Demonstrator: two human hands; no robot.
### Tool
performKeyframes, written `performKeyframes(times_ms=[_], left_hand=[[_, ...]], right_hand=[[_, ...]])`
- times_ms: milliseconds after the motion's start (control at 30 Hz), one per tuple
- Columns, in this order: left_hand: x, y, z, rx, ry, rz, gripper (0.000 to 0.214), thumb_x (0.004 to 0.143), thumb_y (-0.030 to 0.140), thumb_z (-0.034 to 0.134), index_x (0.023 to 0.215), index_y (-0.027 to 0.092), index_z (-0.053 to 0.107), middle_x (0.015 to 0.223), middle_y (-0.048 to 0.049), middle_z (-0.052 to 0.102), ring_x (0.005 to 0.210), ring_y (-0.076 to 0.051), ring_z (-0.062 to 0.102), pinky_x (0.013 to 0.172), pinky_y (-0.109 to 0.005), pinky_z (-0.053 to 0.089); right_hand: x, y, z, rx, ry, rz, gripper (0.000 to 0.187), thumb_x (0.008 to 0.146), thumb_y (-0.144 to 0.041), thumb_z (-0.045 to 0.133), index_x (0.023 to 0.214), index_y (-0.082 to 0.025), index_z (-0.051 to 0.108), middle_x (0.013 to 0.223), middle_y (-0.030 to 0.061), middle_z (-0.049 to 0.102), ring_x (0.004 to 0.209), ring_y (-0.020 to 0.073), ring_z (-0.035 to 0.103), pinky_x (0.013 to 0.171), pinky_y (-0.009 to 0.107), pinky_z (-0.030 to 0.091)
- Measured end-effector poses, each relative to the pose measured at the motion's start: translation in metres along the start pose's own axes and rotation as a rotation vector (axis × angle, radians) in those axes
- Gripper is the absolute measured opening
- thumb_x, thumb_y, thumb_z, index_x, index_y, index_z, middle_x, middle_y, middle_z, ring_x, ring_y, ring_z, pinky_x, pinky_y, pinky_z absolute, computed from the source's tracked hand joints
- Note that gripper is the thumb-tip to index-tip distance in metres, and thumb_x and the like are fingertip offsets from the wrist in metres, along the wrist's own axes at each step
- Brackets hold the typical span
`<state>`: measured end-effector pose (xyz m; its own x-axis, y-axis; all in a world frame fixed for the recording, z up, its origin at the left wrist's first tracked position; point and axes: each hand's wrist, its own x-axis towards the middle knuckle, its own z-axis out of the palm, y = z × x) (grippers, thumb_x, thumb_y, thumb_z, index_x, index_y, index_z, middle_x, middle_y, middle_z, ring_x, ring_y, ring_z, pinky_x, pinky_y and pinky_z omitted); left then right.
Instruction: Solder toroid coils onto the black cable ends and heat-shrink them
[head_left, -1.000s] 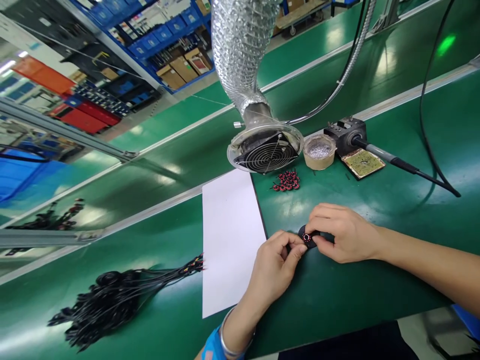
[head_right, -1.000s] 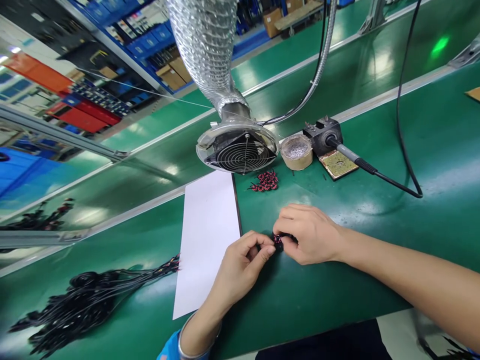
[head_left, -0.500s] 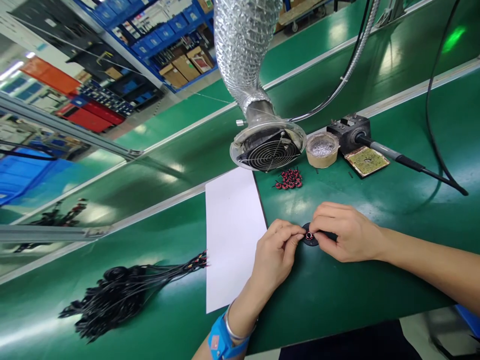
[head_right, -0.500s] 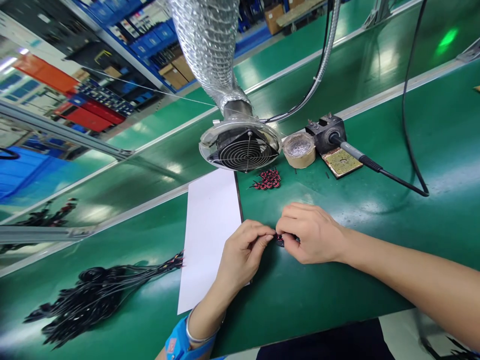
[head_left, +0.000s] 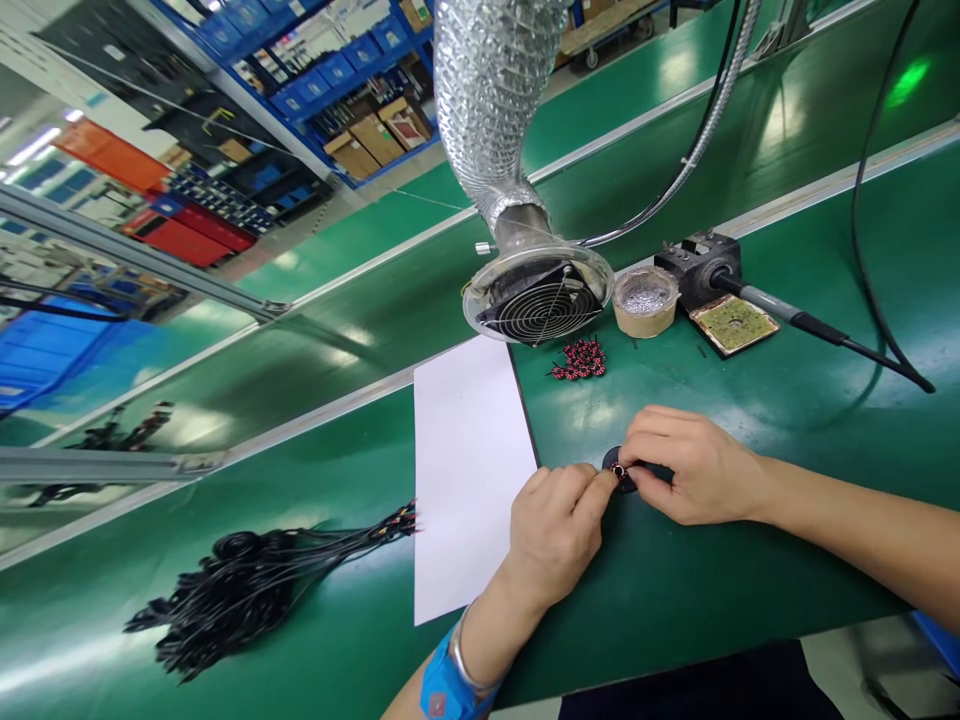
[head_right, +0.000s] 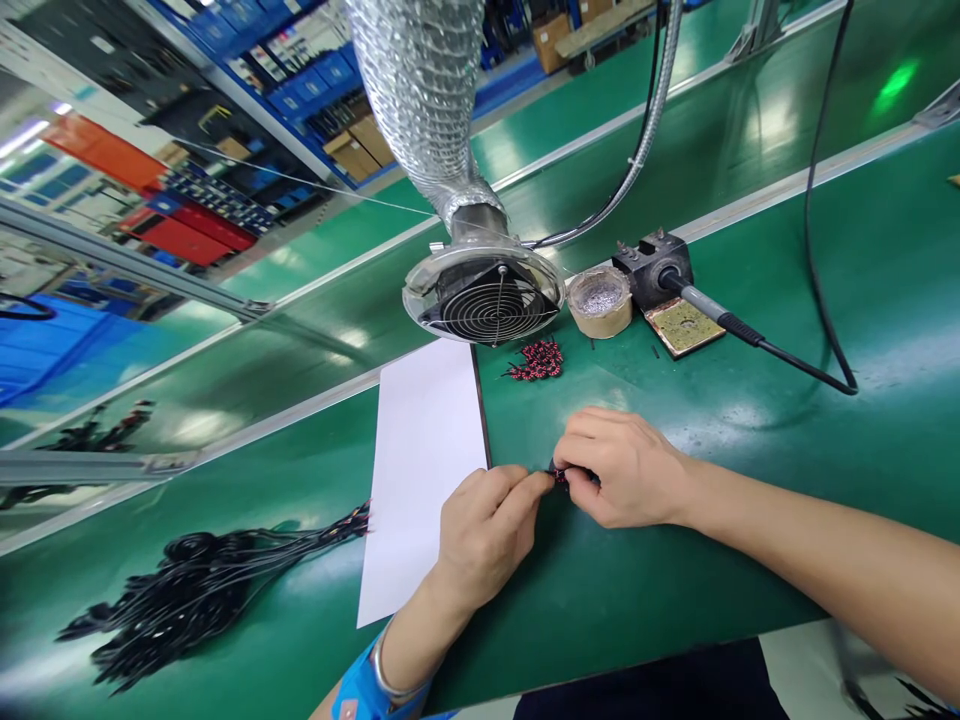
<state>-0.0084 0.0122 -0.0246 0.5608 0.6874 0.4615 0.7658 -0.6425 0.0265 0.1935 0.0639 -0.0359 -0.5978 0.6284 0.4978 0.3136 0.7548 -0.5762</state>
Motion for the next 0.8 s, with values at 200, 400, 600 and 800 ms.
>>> performKeyframes(times_ms=[200, 400, 600, 800], left_hand=[[0.002, -0.002, -0.003, -0.009, 0.006, 0.04, 0.029, 0.095, 0.005, 0.043, 0.098, 0.02, 0.068, 0.073, -0.0019, 0.065, 0.059, -0.013, 0.052, 0.056, -0.028, 0.035], [-0.008, -0.017, -0.011, -0.13, 0.041, -0.077, 0.02, 0.09, 0.006, 0.057, 0.097, 0.022, 0.068, 0.079, -0.0013, 0.063, 0.069, -0.012, 0.059, 0.063, -0.024, 0.046], [-0.019, -0.038, -0.026, -0.198, 0.166, -0.323, 0.02, 0.088, 0.005, 0.061, 0.098, 0.022, 0.069, 0.082, -0.0001, 0.059, 0.07, -0.01, 0.058, 0.062, -0.021, 0.048], [-0.014, -0.034, -0.025, -0.391, 0.075, -0.446, 0.015, 0.09, 0.012, 0.058, 0.096, 0.019, 0.07, 0.085, -0.0026, 0.062, 0.068, -0.011, 0.059, 0.058, -0.021, 0.05]], right_hand=[[0.0, -0.002, 0.008, -0.105, -0.036, -0.038, 0.018, 0.086, -0.012, 0.048, 0.078, -0.017, 0.063, 0.075, 0.0046, 0.059, 0.07, 0.0157, 0.05, 0.065, 0.028, 0.043], [0.005, -0.003, -0.007, -0.061, 0.027, -0.015, 0.015, 0.085, -0.013, 0.053, 0.088, -0.016, 0.067, 0.082, 0.0058, 0.064, 0.077, 0.017, 0.058, 0.07, 0.03, 0.048], [-0.017, 0.002, -0.048, 0.146, 0.218, 0.481, 0.008, 0.085, -0.022, 0.062, 0.086, -0.019, 0.069, 0.08, 0.0026, 0.065, 0.065, 0.0121, 0.058, 0.059, 0.025, 0.049], [-0.042, 0.033, -0.063, 0.379, 0.774, 0.978, 0.041, 0.077, -0.037, 0.073, 0.111, -0.017, 0.061, 0.087, 0.0075, 0.063, 0.062, 0.0138, 0.058, 0.053, 0.027, 0.05]])
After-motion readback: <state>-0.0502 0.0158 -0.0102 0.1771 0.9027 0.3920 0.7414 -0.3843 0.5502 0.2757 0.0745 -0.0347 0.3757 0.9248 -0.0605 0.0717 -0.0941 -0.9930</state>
